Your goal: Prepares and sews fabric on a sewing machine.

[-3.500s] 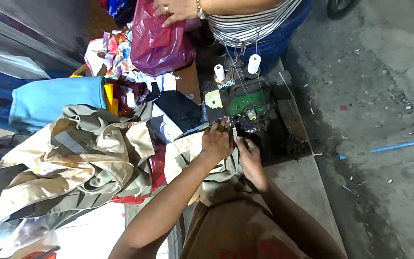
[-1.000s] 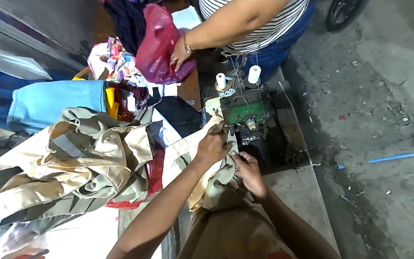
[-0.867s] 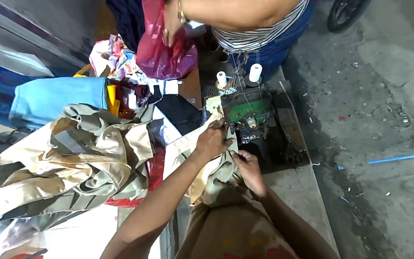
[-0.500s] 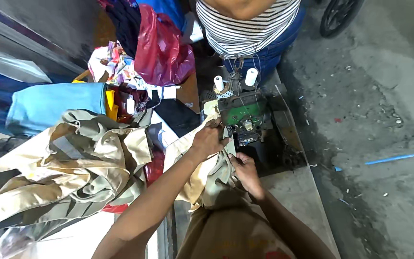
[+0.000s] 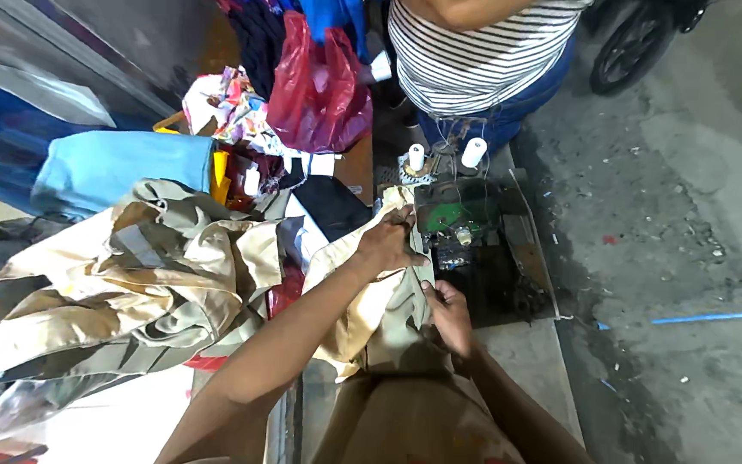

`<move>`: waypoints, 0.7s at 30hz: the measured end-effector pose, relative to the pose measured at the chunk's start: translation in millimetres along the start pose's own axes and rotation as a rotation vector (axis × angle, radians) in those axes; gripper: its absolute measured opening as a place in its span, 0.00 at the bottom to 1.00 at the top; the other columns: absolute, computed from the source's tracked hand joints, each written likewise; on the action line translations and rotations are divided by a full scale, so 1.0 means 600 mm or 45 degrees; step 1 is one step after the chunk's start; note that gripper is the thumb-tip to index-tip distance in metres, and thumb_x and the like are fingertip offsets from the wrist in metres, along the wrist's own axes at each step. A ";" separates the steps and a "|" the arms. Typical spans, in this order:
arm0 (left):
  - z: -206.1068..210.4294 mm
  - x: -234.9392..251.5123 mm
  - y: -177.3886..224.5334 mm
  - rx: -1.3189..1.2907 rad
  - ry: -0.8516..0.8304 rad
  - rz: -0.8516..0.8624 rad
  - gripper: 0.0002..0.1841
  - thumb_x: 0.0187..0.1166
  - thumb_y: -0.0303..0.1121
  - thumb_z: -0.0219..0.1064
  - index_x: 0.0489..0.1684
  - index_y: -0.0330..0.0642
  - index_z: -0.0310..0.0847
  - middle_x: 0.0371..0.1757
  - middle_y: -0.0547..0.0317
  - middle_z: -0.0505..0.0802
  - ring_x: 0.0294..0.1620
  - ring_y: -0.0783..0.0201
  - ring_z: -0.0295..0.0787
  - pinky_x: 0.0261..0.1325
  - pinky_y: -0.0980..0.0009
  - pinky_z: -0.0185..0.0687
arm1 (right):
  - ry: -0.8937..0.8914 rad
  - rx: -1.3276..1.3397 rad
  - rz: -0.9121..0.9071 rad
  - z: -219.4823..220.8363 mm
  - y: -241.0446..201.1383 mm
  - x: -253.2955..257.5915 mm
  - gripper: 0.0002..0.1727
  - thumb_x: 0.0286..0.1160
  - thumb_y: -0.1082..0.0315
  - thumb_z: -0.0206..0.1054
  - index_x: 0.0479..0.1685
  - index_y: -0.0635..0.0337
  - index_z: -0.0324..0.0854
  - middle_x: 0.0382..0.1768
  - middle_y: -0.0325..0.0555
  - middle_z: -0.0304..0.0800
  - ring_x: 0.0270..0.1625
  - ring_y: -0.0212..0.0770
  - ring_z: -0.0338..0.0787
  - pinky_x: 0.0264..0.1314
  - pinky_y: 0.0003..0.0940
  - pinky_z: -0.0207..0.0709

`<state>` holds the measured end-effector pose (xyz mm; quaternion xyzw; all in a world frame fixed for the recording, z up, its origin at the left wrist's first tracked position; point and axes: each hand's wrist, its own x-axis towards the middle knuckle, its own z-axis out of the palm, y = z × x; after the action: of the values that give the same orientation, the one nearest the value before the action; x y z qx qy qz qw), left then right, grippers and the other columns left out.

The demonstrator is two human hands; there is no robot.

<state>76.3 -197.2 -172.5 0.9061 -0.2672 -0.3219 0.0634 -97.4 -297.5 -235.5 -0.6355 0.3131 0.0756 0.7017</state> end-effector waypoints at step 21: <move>-0.037 0.034 -0.019 -0.001 -0.042 0.019 0.72 0.50 0.70 0.83 0.98 0.46 0.39 0.99 0.61 0.45 0.98 0.48 0.38 0.85 0.41 0.63 | 0.075 -0.060 -0.021 0.013 0.019 -0.005 0.17 0.82 0.56 0.68 0.38 0.63 0.85 0.27 0.42 0.82 0.26 0.33 0.78 0.29 0.31 0.73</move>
<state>108.5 -199.5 -169.8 0.8985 -0.2749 -0.3365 0.0616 -102.8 -287.2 -243.3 -0.6563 0.3265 0.0586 0.6777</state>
